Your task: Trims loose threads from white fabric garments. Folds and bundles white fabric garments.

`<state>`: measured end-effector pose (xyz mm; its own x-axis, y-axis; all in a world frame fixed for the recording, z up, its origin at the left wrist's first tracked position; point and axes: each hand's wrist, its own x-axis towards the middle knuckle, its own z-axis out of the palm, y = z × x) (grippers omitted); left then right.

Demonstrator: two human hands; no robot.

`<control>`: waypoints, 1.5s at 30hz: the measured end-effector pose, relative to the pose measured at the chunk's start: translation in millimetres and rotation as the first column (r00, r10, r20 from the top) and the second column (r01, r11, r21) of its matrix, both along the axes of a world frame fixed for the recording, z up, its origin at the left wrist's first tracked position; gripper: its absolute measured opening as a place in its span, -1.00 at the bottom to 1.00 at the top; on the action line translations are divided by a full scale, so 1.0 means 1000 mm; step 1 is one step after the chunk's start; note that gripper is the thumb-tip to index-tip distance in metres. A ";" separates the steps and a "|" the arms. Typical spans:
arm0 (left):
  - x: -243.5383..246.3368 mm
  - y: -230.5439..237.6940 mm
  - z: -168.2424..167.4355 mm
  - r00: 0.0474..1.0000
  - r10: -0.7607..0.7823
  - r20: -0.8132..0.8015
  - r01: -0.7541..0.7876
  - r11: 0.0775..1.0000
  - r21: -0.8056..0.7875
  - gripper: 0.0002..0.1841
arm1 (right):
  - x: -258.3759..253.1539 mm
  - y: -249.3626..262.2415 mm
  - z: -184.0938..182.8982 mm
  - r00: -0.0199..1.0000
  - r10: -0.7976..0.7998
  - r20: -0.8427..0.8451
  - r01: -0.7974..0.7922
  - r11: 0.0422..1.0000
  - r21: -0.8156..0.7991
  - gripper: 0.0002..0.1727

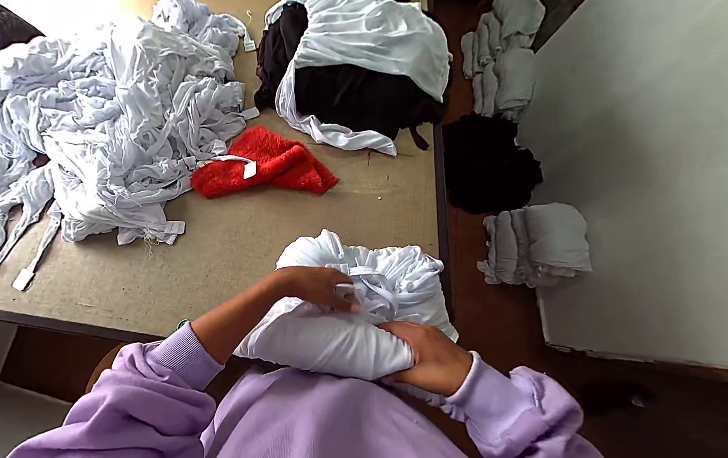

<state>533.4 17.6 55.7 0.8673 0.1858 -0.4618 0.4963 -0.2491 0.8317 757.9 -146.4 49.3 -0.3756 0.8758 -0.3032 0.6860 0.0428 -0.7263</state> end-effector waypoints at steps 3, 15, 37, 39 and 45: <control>0.004 -0.005 0.018 0.963 0.242 -0.121 -0.178 0.903 0.391 -0.39 | 0.011 0.015 -0.002 0.985 -0.127 -0.114 0.123 0.992 -0.038 -0.16; 0.024 0.062 -0.001 0.960 0.042 0.275 -0.096 0.978 0.186 -0.65 | 0.058 0.088 0.011 0.938 -0.336 -0.083 0.334 0.942 -0.036 -0.13; 0.059 0.107 -0.054 0.992 0.122 -0.007 -0.115 0.949 0.294 -0.29 | -0.021 0.072 -0.053 0.841 -0.526 0.125 0.234 0.563 0.792 0.10; 0.054 0.103 -0.056 0.983 0.181 0.024 -0.179 0.933 0.313 -0.32 | -0.052 0.027 -0.065 0.760 -0.632 -0.152 0.431 0.315 0.846 -0.43; 0.069 0.105 -0.042 0.992 0.061 -0.106 -0.041 0.984 0.176 -0.17 | -0.084 -0.010 -0.030 -0.301 -0.874 -0.380 0.731 0.044 -0.681 -0.59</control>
